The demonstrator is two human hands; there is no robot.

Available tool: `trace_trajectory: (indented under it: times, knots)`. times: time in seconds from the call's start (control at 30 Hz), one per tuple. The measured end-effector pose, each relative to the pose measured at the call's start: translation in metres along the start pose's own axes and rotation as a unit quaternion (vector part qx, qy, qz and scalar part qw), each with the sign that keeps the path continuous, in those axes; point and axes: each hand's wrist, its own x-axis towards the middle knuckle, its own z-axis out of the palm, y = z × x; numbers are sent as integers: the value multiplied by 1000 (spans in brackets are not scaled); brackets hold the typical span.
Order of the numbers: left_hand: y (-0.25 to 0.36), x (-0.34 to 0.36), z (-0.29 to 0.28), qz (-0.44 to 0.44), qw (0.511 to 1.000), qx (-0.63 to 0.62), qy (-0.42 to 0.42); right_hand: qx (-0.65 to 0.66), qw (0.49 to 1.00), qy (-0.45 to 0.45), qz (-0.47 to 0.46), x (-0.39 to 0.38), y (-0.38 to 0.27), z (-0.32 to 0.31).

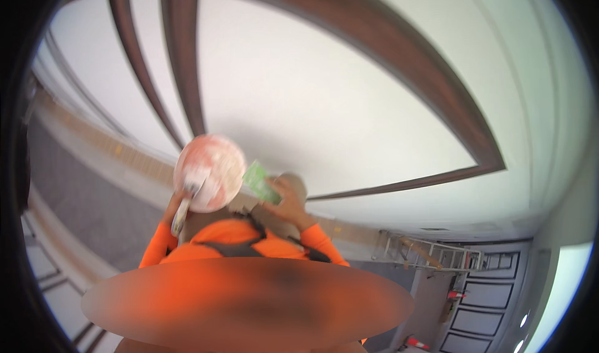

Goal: The person applies a white paste to a ceiling using a green trowel and a small container. They repeatedly scoop the paste and smooth it onto the ceiling surface.

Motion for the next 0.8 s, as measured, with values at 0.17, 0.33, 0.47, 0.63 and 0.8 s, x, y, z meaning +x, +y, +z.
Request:
trace_trajectory:
  times: [0.17,0.33,0.47,0.63,0.8]
  knots:
    - [-17,25,-32,-8,999,51,3,297,947,-62,102,-2,-5,-28]
    - [-17,29,-25,15,999,35,7,563,817,-60,113,-4,-22,-36]
    - [-30,47,-50,-21,999,0,-25,674,734,-46,67,0,-30,-34]
    - [-13,31,-33,10,998,63,-18,768,632,-91,49,6,-48,-37]
    - [-14,39,-34,-24,998,-2,-61,767,633,-101,37,11,-59,-36]
